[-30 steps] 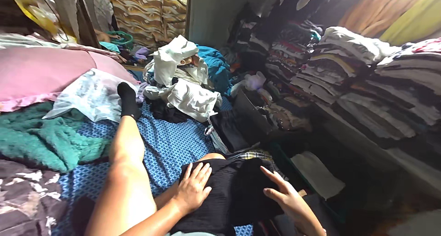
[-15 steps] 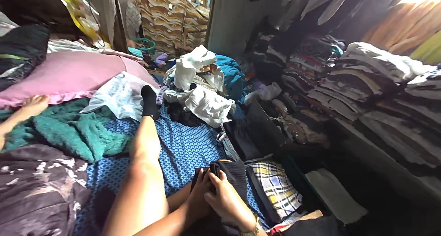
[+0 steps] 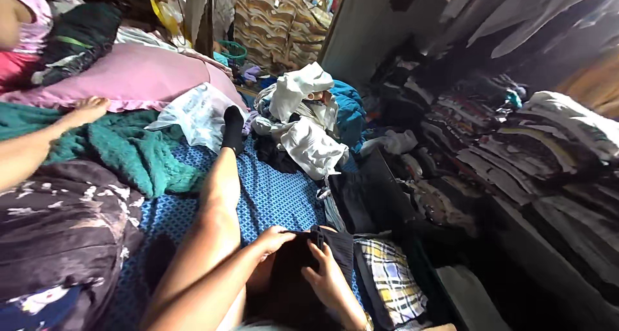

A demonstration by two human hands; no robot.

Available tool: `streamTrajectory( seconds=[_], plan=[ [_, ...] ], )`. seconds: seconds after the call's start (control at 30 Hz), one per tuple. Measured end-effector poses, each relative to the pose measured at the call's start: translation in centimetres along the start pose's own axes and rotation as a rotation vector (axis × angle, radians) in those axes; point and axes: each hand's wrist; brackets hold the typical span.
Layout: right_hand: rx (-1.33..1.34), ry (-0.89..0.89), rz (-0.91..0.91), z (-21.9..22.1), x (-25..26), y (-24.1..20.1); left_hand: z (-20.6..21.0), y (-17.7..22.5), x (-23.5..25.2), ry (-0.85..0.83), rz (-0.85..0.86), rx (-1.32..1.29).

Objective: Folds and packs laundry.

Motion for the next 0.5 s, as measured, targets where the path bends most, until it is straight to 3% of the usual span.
streamTrajectory(
  seconds=[0.5],
  plan=[
    [-0.165,-0.092,-0.015,1.4,-0.3,-3.6,0.4,0.2,-1.0,-0.069,0.095,-0.188]
  ],
)
Point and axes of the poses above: each hand's wrist, its own x-axis towards the middle knuckle, its own z-axis out of the palm, y = z × x, and after that the axes turned 11 degrees about -z, right-handed
